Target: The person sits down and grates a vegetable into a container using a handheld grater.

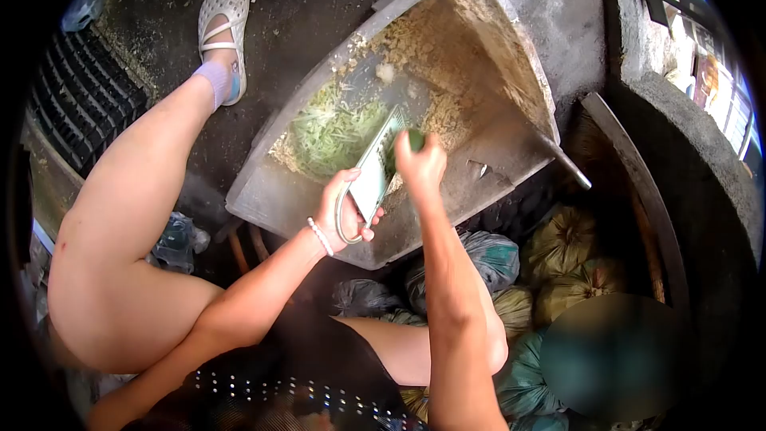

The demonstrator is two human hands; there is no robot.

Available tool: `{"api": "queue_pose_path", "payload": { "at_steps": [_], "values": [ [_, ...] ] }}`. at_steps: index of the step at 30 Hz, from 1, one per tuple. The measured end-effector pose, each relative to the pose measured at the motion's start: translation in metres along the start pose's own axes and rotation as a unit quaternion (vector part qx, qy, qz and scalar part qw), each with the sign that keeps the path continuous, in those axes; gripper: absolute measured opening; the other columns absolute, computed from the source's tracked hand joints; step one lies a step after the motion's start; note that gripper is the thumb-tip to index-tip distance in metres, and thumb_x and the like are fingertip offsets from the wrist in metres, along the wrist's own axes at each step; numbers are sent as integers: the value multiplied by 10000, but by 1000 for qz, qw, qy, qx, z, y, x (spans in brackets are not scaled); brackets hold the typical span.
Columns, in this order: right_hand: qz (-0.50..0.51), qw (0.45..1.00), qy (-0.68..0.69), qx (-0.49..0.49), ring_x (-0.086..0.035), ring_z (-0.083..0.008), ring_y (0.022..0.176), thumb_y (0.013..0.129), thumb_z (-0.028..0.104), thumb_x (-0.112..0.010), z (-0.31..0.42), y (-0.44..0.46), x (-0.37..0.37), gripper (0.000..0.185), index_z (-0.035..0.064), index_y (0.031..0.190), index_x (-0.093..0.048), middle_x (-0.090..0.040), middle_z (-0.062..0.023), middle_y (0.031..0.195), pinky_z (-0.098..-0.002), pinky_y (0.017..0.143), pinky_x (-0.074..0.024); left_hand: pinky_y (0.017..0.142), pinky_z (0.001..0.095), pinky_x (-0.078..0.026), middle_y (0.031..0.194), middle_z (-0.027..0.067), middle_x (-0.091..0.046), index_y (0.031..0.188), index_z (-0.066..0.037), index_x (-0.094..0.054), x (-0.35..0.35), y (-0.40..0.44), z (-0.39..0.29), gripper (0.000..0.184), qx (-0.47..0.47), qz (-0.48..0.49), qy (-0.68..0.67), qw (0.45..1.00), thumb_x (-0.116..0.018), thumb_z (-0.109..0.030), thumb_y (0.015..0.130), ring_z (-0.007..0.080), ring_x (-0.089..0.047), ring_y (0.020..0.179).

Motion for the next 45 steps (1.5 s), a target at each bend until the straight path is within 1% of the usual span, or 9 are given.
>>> {"api": "queue_pose_path", "payload": {
  "at_steps": [5,11,16,18,20,27,32,40,45],
  "values": [
    [-3,993,39,115,-660,-429,804,773,354,-665,30,-75,26,490,-98,957,-616,-639,-308,833,-451,743,-529,388,274,-339,788,24,-527,1017,-144,-542,-10,-11,-5,491,-27,10,5,1000,-538,-572,774,152,-507,612],
    [-76,986,-58,-140,-657,-430,829,789,438,-622,-26,19,0,529,-58,971,-648,-654,-298,862,-451,790,-518,402,258,-377,833,70,-518,1132,-98,-495,-2,-5,15,587,9,-63,123,990,-578,-548,764,145,-515,649],
    [-172,984,-8,-36,-663,-412,825,833,426,-620,-44,-19,95,538,-85,999,-640,-651,-307,859,-434,788,-513,436,243,-337,742,22,-453,1047,-79,-576,2,-21,12,627,30,-132,260,956,-648,-585,684,110,-445,646],
    [-114,980,132,-100,-652,-303,675,888,418,-572,-60,-32,108,480,-50,958,-653,-659,-176,730,-407,583,-516,449,255,-334,734,9,-449,996,-89,-599,9,-10,15,570,-91,-120,289,945,-648,-566,688,107,-437,641],
    [-36,929,324,-178,-593,-183,578,926,472,-515,-52,-48,111,462,31,954,-651,-609,-35,678,-326,399,-421,478,290,-323,705,-24,-432,880,-106,-637,-4,-31,-6,449,-223,-138,314,913,-640,-521,708,102,-429,616],
    [168,642,719,-209,-647,-319,797,810,688,-545,-12,-90,74,718,101,1224,-531,-641,-132,1068,-301,453,-426,407,277,-417,760,57,-504,1132,-69,-527,-1,-50,-6,666,-118,-74,220,966,-613,-579,712,136,-503,610],
    [206,598,744,-215,-651,-325,917,818,410,-622,-18,-104,33,565,52,1244,-519,-628,-156,1122,-430,593,-573,338,372,-434,753,100,-563,1019,-52,-557,3,-13,-7,621,-82,14,27,996,-584,-594,718,230,-560,556],
    [68,860,463,-206,-644,-234,872,844,305,-620,-21,-99,18,513,-29,1219,-513,-620,-143,1034,-337,541,-572,410,374,-460,843,106,-589,1145,-98,-537,11,2,5,623,-71,51,88,992,-532,-590,762,235,-575,621],
    [50,912,365,-179,-644,-218,842,755,179,-717,3,-105,33,538,-84,1179,-515,-645,-155,959,-325,601,-559,406,333,-404,792,49,-598,1015,-136,-598,5,-5,3,519,-53,48,22,997,-548,-583,756,196,-570,616]
  ]
}}
Point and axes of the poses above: each hand's wrist, its own y-axis towards the middle knuckle, its own x-axis out of the back of the hand, z = x × y, the point moved 5 cm from there along y, towards the middle knuckle
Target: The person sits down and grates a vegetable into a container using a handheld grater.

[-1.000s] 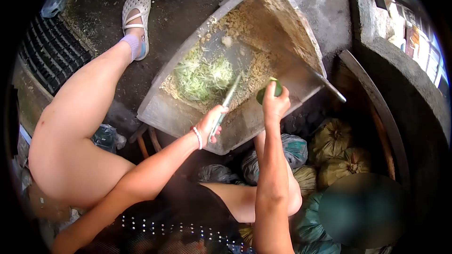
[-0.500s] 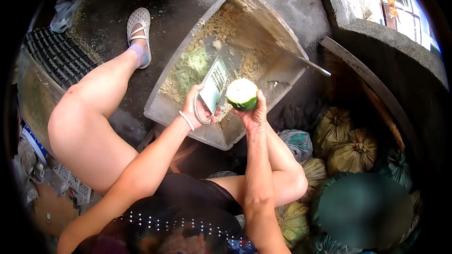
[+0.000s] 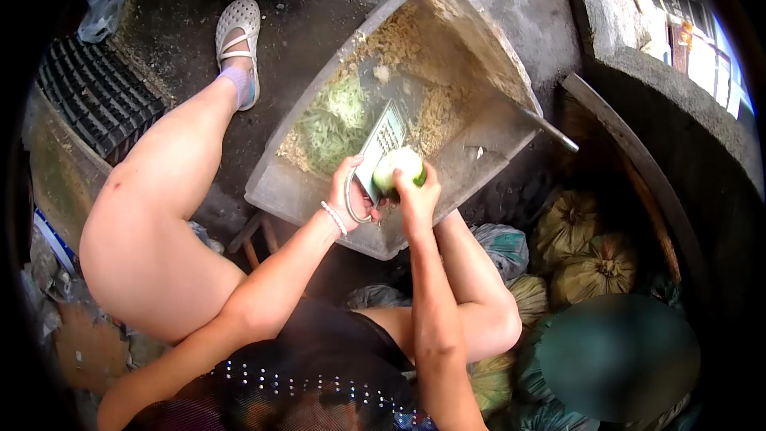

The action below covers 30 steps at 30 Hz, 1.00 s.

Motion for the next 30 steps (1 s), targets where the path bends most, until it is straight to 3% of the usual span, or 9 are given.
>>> {"api": "queue_pose_path", "payload": {
  "at_steps": [2,4,7,10,14,18,20,24,30],
  "values": [
    [-32,972,-181,146,-654,-271,887,700,205,-731,-1,-18,-1,582,-93,1157,-527,-656,-205,965,-371,778,-540,680,370,-490,1025,113,-627,1197,-119,-549,11,10,-2,603,-1,23,-35,999,-494,-562,791,244,-607,856],
    [-73,942,-266,190,-653,-324,933,662,237,-740,12,-34,-14,617,-95,1142,-539,-648,-259,992,-389,899,-486,670,354,-473,1021,113,-624,1209,-116,-542,0,6,-8,608,-31,24,-104,994,-487,-555,792,248,-604,847],
    [-169,940,-257,148,-640,-346,825,671,296,-705,13,59,-31,527,-84,1011,-571,-638,-249,887,-436,775,-499,414,295,-322,811,81,-543,1132,-124,-537,14,6,-5,597,31,1,-62,998,-515,-583,751,200,-517,628],
    [-207,879,-388,183,-618,-379,802,682,308,-676,15,137,-40,441,-61,899,-570,-624,-239,861,-456,760,-483,414,291,-370,734,93,-522,1001,-116,-541,-1,6,1,570,68,-50,-77,993,-613,-594,699,188,-516,598],
    [-88,943,-302,108,-664,-348,889,676,304,-694,31,74,-23,556,-90,1055,-593,-649,-287,949,-409,798,-518,444,312,-360,770,85,-531,1051,-130,-537,-2,7,-4,556,42,-46,-57,996,-563,-579,722,195,-505,615],
    [-121,919,-310,213,-658,-371,876,669,288,-698,29,25,-23,551,-118,1026,-589,-652,-273,892,-427,794,-512,457,304,-359,795,80,-533,1049,-130,-536,-7,1,-10,555,40,-41,-49,997,-561,-580,726,183,-500,629],
    [-128,958,-252,53,-652,-371,879,677,323,-689,24,90,-30,568,-119,1021,-593,-650,-267,885,-417,811,-496,474,293,-357,811,82,-534,1048,-126,-532,-1,4,-1,558,63,-74,-62,993,-565,-583,729,174,-494,645],
    [-175,912,-351,120,-657,-351,869,680,323,-686,31,103,-28,560,-110,1024,-596,-655,-273,894,-404,786,-502,482,283,-358,791,85,-533,1048,-118,-529,-9,5,1,573,74,-58,-60,994,-575,-590,725,177,-495,656],
    [-55,941,-292,161,-660,-335,860,676,300,-696,33,31,-13,535,-111,1003,-591,-652,-268,889,-411,748,-509,420,245,-354,737,57,-500,938,-134,-531,-25,-1,-17,519,29,-36,-65,997,-663,-564,681,145,-492,619]
  ]
}}
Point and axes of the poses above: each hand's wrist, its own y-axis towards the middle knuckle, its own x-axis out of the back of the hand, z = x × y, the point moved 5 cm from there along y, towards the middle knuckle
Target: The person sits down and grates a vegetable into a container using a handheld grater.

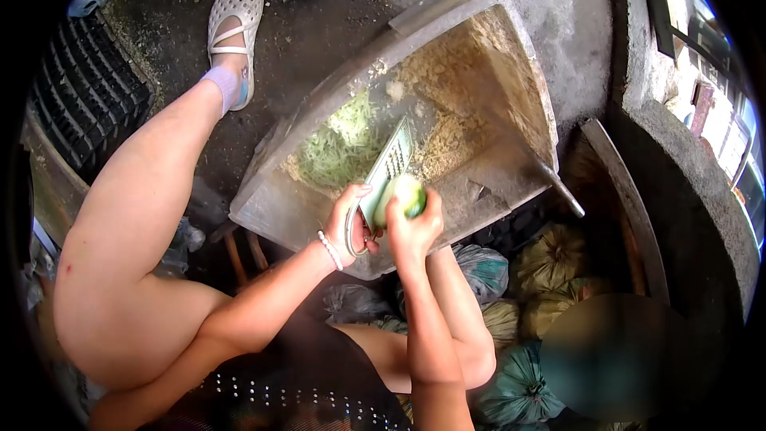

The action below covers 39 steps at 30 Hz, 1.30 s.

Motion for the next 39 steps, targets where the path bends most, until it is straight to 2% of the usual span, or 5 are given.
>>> {"api": "queue_pose_path", "payload": {
  "at_steps": [6,11,18,22,39],
  "values": [
    [-113,987,-104,-56,-655,-299,835,680,332,-678,-26,90,-38,540,-87,1013,-606,-657,-231,864,-395,726,-508,460,277,-358,764,84,-530,1021,-115,-541,15,9,13,532,47,-45,7,998,-575,-569,746,163,-489,641],
    [70,993,63,-71,-657,-313,906,667,220,-718,-3,0,7,531,-123,1051,-588,-660,-270,947,-390,834,-505,387,244,-324,718,44,-505,931,-141,-548,5,4,6,520,13,-33,-11,999,-646,-587,681,130,-470,579],
    [-131,985,-80,-74,-653,-328,776,674,318,-676,-26,89,-41,521,-107,968,-610,-645,-266,811,-419,714,-507,456,266,-330,809,74,-519,1022,-124,-533,13,9,15,553,65,-64,4,996,-601,-575,708,161,-474,658],
    [37,997,9,-74,-658,-302,806,684,288,-683,-7,16,-2,518,-105,1013,-609,-658,-270,882,-408,735,-519,442,265,-326,800,48,-527,1028,-133,-545,11,10,9,547,25,-26,-10,999,-608,-570,706,158,-476,636],
    [-1,991,55,-124,-649,-291,761,687,311,-651,-7,41,-26,522,-123,975,-620,-664,-248,817,-414,707,-506,469,253,-332,810,56,-512,995,-130,-527,14,9,13,521,29,-69,-1,997,-601,-567,722,145,-469,672]
  ]
}}
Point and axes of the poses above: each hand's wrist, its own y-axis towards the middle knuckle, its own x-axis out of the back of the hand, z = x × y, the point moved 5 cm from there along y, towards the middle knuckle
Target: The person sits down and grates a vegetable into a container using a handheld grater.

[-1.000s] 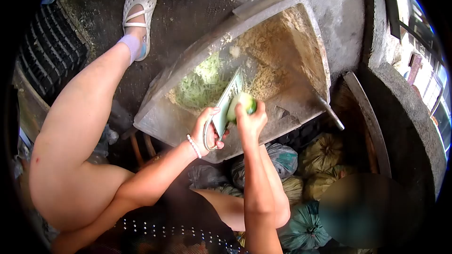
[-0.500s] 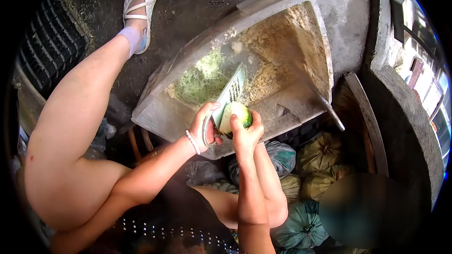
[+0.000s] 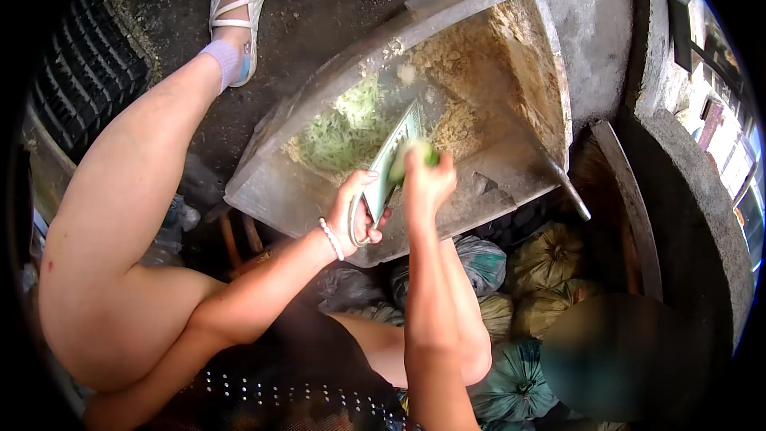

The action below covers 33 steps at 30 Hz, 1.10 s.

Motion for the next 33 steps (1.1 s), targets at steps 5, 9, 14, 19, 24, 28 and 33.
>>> {"api": "queue_pose_path", "payload": {
  "at_steps": [5,9,14,19,24,28,33],
  "values": [
    [-64,995,-56,58,-656,-347,771,677,317,-642,5,45,-8,531,-123,973,-621,-662,-276,828,-421,736,-509,463,266,-349,781,70,-517,997,-128,-535,-3,-2,-2,516,25,24,10,999,-610,-557,720,155,-497,674],
    [62,993,-68,75,-656,-345,772,694,293,-660,-2,-31,26,479,-120,936,-630,-660,-282,818,-439,725,-509,450,258,-328,804,36,-503,1030,-147,-523,-7,-4,-8,513,-1,68,0,998,-601,-552,726,147,-482,658],
    [-38,993,-97,52,-657,-393,751,695,345,-619,6,41,-18,535,-128,945,-630,-652,-305,811,-446,731,-504,476,254,-343,810,44,-502,1042,-128,-514,1,-2,-2,554,17,14,-9,1000,-603,-568,716,150,-474,671],
    [-11,999,-28,25,-666,-318,760,705,304,-649,6,-4,17,502,-106,994,-637,-668,-274,822,-435,741,-515,470,262,-353,824,57,-516,1053,-122,-515,-4,1,-1,555,13,25,-5,1000,-590,-568,731,155,-490,683],
    [4,995,-79,56,-668,-329,780,696,317,-639,7,-4,1,495,-105,956,-640,-667,-281,832,-426,744,-514,430,257,-348,756,59,-515,1021,-103,-534,0,-3,-6,576,-10,41,8,999,-600,-581,708,150,-488,626],
    [-53,989,-128,53,-665,-337,765,697,342,-615,-1,66,-18,523,-118,944,-634,-663,-286,826,-425,730,-513,464,263,-350,793,61,-521,1071,-114,-524,1,2,-4,596,20,43,17,999,-577,-589,716,155,-498,666],
    [102,991,-67,51,-653,-265,755,731,257,-654,11,-36,21,485,-108,1049,-632,-670,-230,865,-383,677,-526,388,260,-333,730,27,-494,963,-121,-549,-12,-9,-16,499,-19,70,-4,997,-620,-552,723,150,-493,586]
  ]
}}
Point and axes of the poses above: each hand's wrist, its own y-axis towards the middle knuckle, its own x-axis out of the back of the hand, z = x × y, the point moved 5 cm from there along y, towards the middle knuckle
